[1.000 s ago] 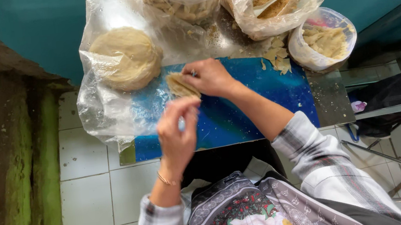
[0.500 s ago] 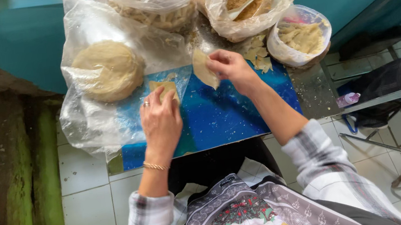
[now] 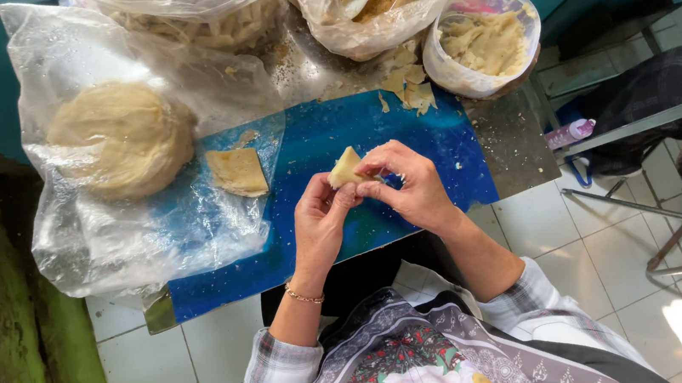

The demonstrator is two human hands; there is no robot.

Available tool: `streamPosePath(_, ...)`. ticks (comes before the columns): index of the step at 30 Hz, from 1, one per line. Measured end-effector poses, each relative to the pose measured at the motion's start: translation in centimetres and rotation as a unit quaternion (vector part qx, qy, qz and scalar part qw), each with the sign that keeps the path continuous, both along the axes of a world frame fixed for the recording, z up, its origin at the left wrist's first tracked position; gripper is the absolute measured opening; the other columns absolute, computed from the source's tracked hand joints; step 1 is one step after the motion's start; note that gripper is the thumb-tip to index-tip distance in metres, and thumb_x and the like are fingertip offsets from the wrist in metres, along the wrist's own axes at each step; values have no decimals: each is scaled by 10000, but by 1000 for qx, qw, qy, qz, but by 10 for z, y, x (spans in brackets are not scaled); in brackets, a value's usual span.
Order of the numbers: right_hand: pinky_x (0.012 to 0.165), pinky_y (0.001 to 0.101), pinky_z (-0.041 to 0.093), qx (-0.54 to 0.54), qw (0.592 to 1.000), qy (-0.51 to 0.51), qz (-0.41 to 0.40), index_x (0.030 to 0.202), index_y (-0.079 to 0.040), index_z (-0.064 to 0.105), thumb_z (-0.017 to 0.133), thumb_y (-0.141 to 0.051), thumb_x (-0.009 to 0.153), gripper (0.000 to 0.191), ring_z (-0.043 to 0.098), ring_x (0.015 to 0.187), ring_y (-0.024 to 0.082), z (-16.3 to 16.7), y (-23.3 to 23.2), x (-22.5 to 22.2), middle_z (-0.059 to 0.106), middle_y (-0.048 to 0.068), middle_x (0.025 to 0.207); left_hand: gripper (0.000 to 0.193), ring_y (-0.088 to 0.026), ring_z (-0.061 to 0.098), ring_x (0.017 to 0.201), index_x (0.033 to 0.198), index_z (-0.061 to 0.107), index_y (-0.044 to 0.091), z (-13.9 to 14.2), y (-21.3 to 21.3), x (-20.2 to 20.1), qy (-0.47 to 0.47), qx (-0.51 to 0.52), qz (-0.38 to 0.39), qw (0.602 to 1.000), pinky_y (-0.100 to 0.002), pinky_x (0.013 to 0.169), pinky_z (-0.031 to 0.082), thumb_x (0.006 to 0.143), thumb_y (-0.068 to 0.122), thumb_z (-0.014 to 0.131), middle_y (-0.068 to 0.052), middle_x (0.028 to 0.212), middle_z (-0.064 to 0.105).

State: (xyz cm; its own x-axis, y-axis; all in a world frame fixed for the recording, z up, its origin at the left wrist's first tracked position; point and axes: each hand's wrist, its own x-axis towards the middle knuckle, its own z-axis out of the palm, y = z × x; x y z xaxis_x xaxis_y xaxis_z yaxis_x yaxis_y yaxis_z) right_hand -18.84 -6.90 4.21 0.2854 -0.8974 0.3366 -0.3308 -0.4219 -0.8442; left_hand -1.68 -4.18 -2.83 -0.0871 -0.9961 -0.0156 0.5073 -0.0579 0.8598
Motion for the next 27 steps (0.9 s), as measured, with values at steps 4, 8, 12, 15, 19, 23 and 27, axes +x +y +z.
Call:
streamPosePath(4,774,291,561,10,1000,-6,7,1000,-24,756,781,-53,900,108,694,872,177,-6,-3,-5,725,94,991,197,-65,633,949,1141,636,-4,6,3,4,-31,9,-19,999,-224,819,525,1002,94,736,-28,1041,681)
streamPosePath(8,723,283,551,0,999,32,-6,984,-17,746,755,-44,928,63,697,814,168,-12,-4,-6,733,94,922,238,-33,656,873,1085,639,11,18,3,1,-119,7,14,993,-197,749,534,925,129,770,-2,986,710)
streamPosePath(12,753,283,551,14,999,30,-14,1002,-9,715,696,-84,983,79,670,850,142,-29,-3,-8,723,64,931,176,-25,651,761,992,636,1,25,3,-4,-240,4,66,969,-202,656,533,928,114,755,-10,866,719)
streamPosePath(15,771,264,539,198,976,-88,-17,1032,-19,709,645,-141,1038,138,635,854,78,-45,-12,-16,721,5,918,130,-16,613,737,990,642,5,23,6,-2,-225,20,75,971,-205,634,513,942,95,723,-6,847,700)
streamPosePath(19,794,254,530,305,910,-278,-27,1060,-45,690,625,-177,1046,148,639,867,65,-50,-41,-36,709,-21,952,123,-19,565,770,1031,625,11,16,11,1,-145,13,91,985,-211,651,478,971,84,704,0,896,654)
streamPosePath(23,805,256,487,72,980,-127,-138,1107,-33,706,665,-143,1089,119,584,885,84,-34,-50,-38,694,-3,1002,138,-39,622,872,1062,579,23,11,13,1,-33,7,107,994,-220,752,543,999,101,673,-10,982,661)
streamPosePath(27,878,353,558,-202,956,201,-70,1058,-71,731,742,-58,950,109,697,987,276,-16,-37,-17,720,71,1076,164,-49,631,877,1080,570,22,12,13,2,-33,10,117,993,-229,763,559,1000,118,677,-16,987,659)
